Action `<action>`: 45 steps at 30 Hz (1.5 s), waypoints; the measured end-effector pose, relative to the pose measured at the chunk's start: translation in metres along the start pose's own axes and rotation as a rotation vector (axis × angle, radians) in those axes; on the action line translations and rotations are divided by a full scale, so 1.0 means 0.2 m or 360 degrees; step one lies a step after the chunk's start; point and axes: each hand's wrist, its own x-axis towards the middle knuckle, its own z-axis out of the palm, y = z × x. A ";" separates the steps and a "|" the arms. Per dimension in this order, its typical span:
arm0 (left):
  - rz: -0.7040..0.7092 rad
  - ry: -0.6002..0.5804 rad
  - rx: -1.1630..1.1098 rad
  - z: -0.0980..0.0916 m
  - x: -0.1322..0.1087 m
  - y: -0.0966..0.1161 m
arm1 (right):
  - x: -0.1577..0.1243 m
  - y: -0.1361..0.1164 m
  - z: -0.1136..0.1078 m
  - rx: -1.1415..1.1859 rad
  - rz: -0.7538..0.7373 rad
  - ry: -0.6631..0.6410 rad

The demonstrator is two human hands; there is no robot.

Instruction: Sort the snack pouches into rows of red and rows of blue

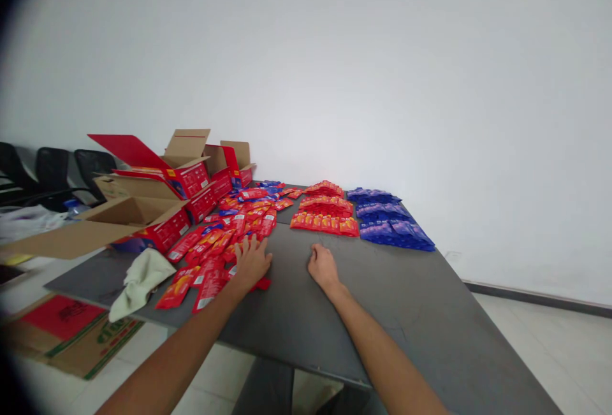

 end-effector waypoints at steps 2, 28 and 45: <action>-0.0090 -0.0036 0.0026 0.00 -0.03 -0.04 | -0.01 -0.04 0.02 -0.0045 -0.0114 -0.0040; -0.0045 -0.0036 -0.0157 0.07 -0.05 0.37 | -0.17 -0.20 -0.16 -0.0054 -0.0586 -0.0788; 0.0178 -0.0098 -0.0175 0.04 0.06 0.42 | -0.02 0.11 -0.27 -0.0260 -0.0026 -0.0586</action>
